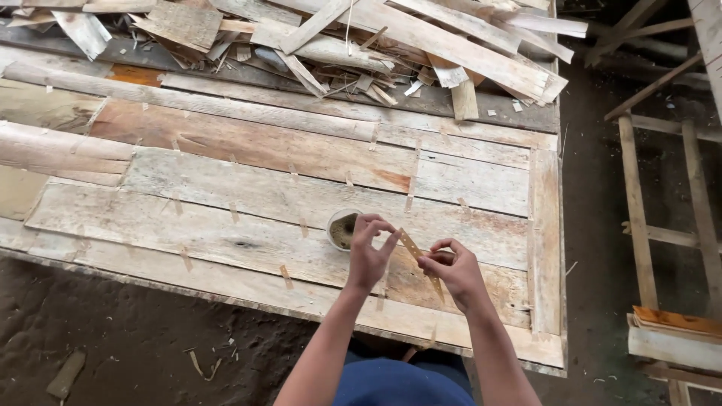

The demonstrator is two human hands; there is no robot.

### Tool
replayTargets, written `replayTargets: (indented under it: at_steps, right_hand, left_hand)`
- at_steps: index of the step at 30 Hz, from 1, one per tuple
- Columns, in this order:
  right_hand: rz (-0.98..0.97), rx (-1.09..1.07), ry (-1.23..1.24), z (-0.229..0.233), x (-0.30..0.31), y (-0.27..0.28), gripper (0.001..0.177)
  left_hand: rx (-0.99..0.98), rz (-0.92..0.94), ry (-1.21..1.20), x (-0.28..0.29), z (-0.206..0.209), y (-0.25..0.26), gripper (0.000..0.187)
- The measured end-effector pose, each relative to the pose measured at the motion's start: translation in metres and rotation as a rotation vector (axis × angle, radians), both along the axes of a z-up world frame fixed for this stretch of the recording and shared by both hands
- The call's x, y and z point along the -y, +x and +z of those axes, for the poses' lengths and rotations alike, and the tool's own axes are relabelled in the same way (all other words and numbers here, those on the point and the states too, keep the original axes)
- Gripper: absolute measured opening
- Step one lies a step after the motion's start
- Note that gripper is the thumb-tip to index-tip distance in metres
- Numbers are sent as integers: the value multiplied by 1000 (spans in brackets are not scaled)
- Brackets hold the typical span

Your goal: The person repeatedly dips thin wooden strips into a small container of paste and applies them to the surface of a wooden board. They place the strips in a pattern across the board, pressing them down by hand.

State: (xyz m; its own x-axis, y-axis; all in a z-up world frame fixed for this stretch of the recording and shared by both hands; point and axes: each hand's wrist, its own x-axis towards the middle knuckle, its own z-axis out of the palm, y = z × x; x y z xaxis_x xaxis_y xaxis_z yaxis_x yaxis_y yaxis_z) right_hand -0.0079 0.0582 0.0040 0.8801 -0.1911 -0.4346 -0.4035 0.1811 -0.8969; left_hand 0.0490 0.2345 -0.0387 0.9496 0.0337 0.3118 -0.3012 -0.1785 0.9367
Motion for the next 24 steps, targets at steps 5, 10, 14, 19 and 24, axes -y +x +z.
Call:
replayTargets:
  at_steps: [5,10,14,19,24]
  right_hand:
    - [8,-68,2,-42,-45,38,39]
    - [89,-104,-138,-97,-80,80,35]
    - [71,-197,-153,-105,-104,95,42]
    - [125,-363,-282,-150,-121,116,43]
    - [262,-474,-593,-181,-123,137,42]
  left_hand:
    - [-193,-18,11,-47,-56,38,13]
    - [-504,44,-95,-90,-93,68,20]
    - [-493,0,76,-114,-145,90,20]
    - [-304,-3,467,-133,-155,94,24]
    - [-231,104,650,-142,-163,84,32]
